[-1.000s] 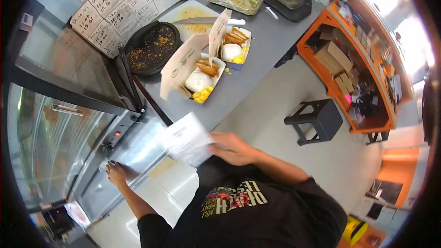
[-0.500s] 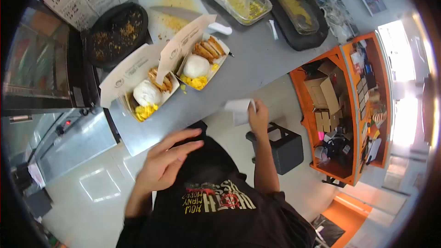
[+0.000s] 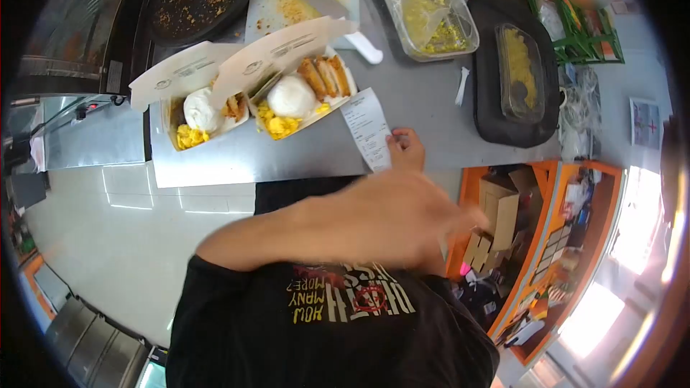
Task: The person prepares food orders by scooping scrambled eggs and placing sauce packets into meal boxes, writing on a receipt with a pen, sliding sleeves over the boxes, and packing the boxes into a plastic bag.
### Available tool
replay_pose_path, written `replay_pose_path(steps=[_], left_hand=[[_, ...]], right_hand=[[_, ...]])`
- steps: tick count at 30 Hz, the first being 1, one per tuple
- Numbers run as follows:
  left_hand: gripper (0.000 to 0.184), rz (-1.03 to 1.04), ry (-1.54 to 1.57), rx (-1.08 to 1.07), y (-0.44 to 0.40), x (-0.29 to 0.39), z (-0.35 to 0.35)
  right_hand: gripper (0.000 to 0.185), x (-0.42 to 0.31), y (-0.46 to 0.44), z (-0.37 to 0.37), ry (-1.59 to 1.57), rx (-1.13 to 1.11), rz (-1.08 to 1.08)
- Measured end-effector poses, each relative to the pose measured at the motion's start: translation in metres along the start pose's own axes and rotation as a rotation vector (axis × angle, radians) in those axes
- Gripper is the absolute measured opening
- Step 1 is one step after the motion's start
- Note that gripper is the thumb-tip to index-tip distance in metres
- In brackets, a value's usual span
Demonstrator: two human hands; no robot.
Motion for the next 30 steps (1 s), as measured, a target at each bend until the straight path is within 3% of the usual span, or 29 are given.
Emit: replay_pose_path(steps=[2, 3, 5, 8, 10, 14, 17, 20, 23, 26, 29, 30], left_hand=[[0.046, -0.231, -0.272, 0.392, -0.011, -0.099, 0.057], [0.050, -0.372, -0.209, 0.410, -0.011, -0.133, 0.070], [0.063, -0.732, -0.507, 0.550, -0.003, -0.203, 0.121], [0.078, -0.841, -0.594, 0.511, -0.001, -0.208, 0.135], [0.084, -0.901, -0.585, 0.498, -0.002, -0.211, 0.143], [0.084, -0.935, -0.609, 0.511, -0.002, -0.208, 0.150], [0.085, -0.933, -0.587, 0.500, -0.002, -0.207, 0.152], [0.085, -0.944, -0.572, 0.493, -0.003, -0.207, 0.149], [0.085, -0.950, -0.605, 0.479, -0.008, -0.207, 0.146], [0.085, -0.914, -0.672, 0.472, -0.022, -0.218, 0.139], [0.084, -0.884, -0.704, 0.483, -0.042, -0.234, 0.124], [0.084, -0.881, -0.707, 0.488, -0.048, -0.238, 0.120]], right_hand=[[0.017, 0.018, -0.007, -0.003, -0.068, -0.048, -0.290], [0.017, 0.015, -0.012, -0.006, -0.018, -0.094, -0.223], [0.015, 0.000, -0.017, -0.016, 0.083, -0.189, -0.081], [0.018, -0.017, -0.043, -0.036, 0.488, -0.310, -0.143], [0.020, -0.053, -0.069, -0.034, 0.480, -0.224, -0.286], [0.019, -0.084, -0.116, 0.016, 0.589, -0.328, -0.434], [0.021, -0.098, -0.126, 0.024, 0.719, -0.411, -0.298], [0.020, -0.092, -0.126, 0.017, 0.782, -0.393, -0.363], [0.019, -0.094, -0.115, -0.009, 0.744, -0.273, -0.469], [0.009, -0.086, -0.105, -0.052, 0.481, -0.204, -0.677], [0.007, -0.057, -0.093, -0.077, -0.279, -0.454, -0.278], [0.009, -0.043, -0.092, -0.076, -0.377, -0.491, -0.340]])
Point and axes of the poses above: each hand's wrist, its own y-axis away from the middle knuckle, its own z-axis out of the palm, x = y × z, the point moved 1 cm from there along -y, towards the middle knuckle, and after that the axes turned 13 degrees about -x, right-handed, at the moved point
